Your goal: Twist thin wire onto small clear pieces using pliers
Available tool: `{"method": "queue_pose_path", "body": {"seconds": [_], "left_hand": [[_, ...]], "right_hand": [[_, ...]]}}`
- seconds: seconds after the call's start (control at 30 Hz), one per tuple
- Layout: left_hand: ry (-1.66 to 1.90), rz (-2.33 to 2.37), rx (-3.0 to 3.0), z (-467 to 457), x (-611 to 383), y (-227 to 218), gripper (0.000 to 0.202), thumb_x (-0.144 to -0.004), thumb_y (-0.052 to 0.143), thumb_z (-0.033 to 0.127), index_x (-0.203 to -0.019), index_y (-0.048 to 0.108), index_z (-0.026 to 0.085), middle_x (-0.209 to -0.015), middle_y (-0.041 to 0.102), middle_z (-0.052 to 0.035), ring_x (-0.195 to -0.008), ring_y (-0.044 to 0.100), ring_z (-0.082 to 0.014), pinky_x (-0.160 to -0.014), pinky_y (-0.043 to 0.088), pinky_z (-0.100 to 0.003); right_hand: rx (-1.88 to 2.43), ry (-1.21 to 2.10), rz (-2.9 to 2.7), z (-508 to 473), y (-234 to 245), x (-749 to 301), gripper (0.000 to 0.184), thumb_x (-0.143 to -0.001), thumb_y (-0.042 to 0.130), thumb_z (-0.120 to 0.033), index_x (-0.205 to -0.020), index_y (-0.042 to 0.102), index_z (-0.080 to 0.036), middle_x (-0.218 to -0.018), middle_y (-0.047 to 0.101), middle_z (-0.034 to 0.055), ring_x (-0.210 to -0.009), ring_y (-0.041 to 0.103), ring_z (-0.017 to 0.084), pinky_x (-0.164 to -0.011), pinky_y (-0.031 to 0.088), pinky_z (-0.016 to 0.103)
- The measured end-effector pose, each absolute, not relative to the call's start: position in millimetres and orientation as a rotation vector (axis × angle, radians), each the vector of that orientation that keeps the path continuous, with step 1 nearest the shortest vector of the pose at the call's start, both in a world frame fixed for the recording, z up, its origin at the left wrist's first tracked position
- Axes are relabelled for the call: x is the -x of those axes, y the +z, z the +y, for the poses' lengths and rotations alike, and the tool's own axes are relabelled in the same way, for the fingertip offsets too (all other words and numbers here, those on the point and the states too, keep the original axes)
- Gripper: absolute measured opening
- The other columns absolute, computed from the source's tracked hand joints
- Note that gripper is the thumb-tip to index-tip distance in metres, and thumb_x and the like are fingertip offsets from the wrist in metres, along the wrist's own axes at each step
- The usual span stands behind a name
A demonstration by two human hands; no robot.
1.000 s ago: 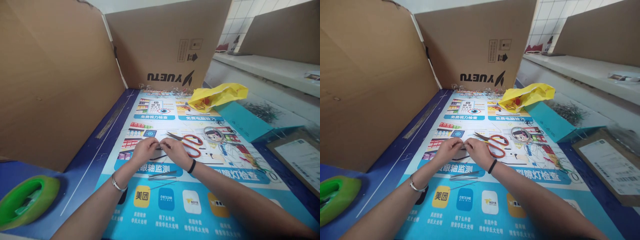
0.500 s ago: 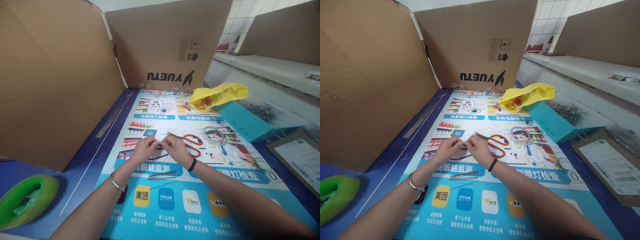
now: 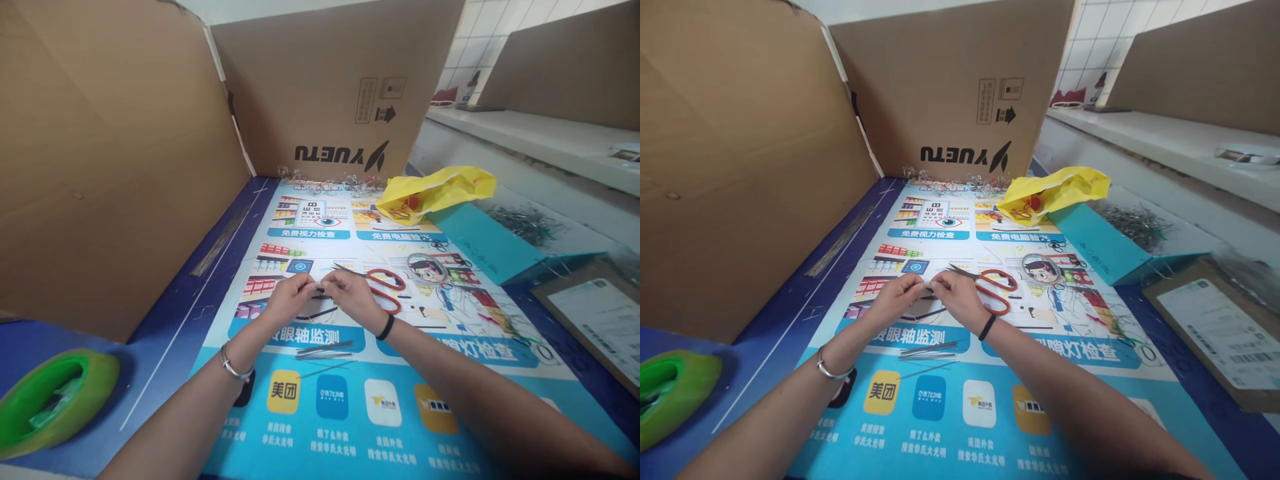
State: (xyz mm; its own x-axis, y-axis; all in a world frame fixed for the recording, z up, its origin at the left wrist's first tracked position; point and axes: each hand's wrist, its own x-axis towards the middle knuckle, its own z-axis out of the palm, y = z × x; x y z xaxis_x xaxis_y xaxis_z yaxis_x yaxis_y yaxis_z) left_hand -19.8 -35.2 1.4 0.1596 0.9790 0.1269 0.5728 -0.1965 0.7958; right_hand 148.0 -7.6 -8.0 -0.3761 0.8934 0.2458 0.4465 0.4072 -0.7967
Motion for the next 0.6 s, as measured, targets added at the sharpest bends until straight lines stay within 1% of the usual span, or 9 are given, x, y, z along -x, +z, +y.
{"method": "queue_pose_path", "body": {"seconds": [0.07, 0.1, 0.17, 0.2, 0.27, 0.33, 0.43, 0.53, 0.6], "left_hand": [[0.899, 1.487, -1.839, -33.1, 23.4, 0.7, 0.022, -0.081, 0.042, 0.033, -0.071, 0.054, 0.019, -0.06, 0.052, 0.003, -0.06, 0.047, -0.0115, -0.056, 0.035, -0.022], [0.916, 1.508, -1.829, -31.8, 25.9, 0.1, 0.021, -0.081, 0.043, 0.033, -0.07, 0.054, 0.019, -0.059, 0.052, 0.0032, -0.059, 0.047, -0.0115, -0.056, 0.035, -0.022], [0.975, 1.57, -1.779, -28.9, 31.6, -1.7, 0.022, -0.081, 0.043, 0.034, -0.069, 0.053, 0.019, -0.057, 0.051, 0.0037, -0.056, 0.047, -0.0114, -0.056, 0.035, -0.023], [1.013, 1.596, -1.739, -27.4, 34.6, -2.9, 0.022, -0.081, 0.043, 0.035, -0.069, 0.052, 0.019, -0.057, 0.051, 0.0038, -0.055, 0.048, -0.0113, -0.056, 0.035, -0.023], [1.09, 1.607, -1.645, -24.5, 39.9, -5.5, 0.022, -0.08, 0.044, 0.037, -0.07, 0.052, 0.02, -0.057, 0.052, 0.0039, -0.054, 0.048, -0.011, -0.055, 0.036, -0.022], [1.16, 1.572, -1.547, -22.1, 43.8, -8.1, 0.022, -0.08, 0.044, 0.038, -0.07, 0.051, 0.019, -0.058, 0.052, 0.0037, -0.054, 0.047, -0.0101, -0.052, 0.036, -0.021], [1.225, 1.535, -1.378, -19.8, 46.8, -10.6, 0.023, -0.079, 0.044, 0.04, -0.07, 0.047, 0.019, -0.061, 0.051, 0.0033, -0.051, 0.045, -0.0084, -0.045, 0.034, -0.018], [1.269, 1.497, -1.276, -19.2, 47.8, -10.8, 0.024, -0.079, 0.043, 0.041, -0.07, 0.045, 0.019, -0.062, 0.05, 0.0026, -0.05, 0.045, -0.0073, -0.042, 0.033, -0.017], [1.288, 1.463, -1.258, -19.4, 48.1, -9.8, 0.024, -0.078, 0.044, 0.04, -0.069, 0.045, 0.018, -0.062, 0.051, 0.0024, -0.05, 0.045, -0.0067, -0.042, 0.033, -0.016]], "right_hand": [[1.141, 0.726, -2.1, -3.5, -1.5, -154.1, 0.025, -0.087, 0.039, -0.029, -0.078, 0.06, -0.019, -0.069, 0.061, -0.0002, -0.066, 0.054, 0.011, -0.062, 0.039, 0.023], [1.152, 0.643, -2.191, -1.5, 3.1, -158.3, 0.026, -0.087, 0.038, -0.029, -0.081, 0.061, -0.019, -0.073, 0.062, 0.0013, -0.07, 0.054, 0.012, -0.066, 0.039, 0.024], [1.192, 0.435, -2.395, 1.0, 13.1, -167.5, 0.023, -0.082, 0.048, -0.032, -0.095, 0.062, -0.018, -0.089, 0.062, 0.0056, -0.086, 0.053, 0.017, -0.077, 0.038, 0.028], [1.196, 0.329, -2.521, 1.3, 17.6, -171.8, 0.031, -0.078, 0.054, -0.036, -0.102, 0.061, -0.018, -0.096, 0.061, 0.0077, -0.093, 0.051, 0.02, -0.082, 0.037, 0.031], [1.223, 0.193, -2.721, -0.4, 24.3, -178.3, 0.044, -0.071, 0.061, -0.042, -0.108, 0.058, -0.02, -0.105, 0.057, 0.0098, -0.099, 0.046, 0.024, -0.083, 0.036, 0.034], [1.255, 0.114, -2.811, -4.6, 27.2, -181.2, 0.044, -0.072, 0.058, -0.045, -0.11, 0.058, -0.022, -0.109, 0.053, 0.0105, -0.101, 0.044, 0.026, -0.082, 0.036, 0.034], [1.309, -0.002, -2.828, -11.9, 27.1, -181.1, 0.041, -0.076, 0.052, -0.047, -0.11, 0.058, -0.025, -0.109, 0.051, 0.0115, -0.099, 0.042, 0.027, -0.077, 0.035, 0.035], [1.289, -0.094, -2.865, -16.5, 26.4, -179.6, 0.043, -0.077, 0.049, -0.047, -0.111, 0.058, -0.022, -0.101, 0.053, 0.0127, -0.095, 0.043, 0.028, -0.074, 0.034, 0.035], [1.262, -0.133, -2.9, -17.8, 25.7, -177.9, 0.041, -0.078, 0.048, -0.043, -0.11, 0.057, -0.02, -0.095, 0.055, 0.0128, -0.092, 0.044, 0.027, -0.074, 0.034, 0.035]]}}
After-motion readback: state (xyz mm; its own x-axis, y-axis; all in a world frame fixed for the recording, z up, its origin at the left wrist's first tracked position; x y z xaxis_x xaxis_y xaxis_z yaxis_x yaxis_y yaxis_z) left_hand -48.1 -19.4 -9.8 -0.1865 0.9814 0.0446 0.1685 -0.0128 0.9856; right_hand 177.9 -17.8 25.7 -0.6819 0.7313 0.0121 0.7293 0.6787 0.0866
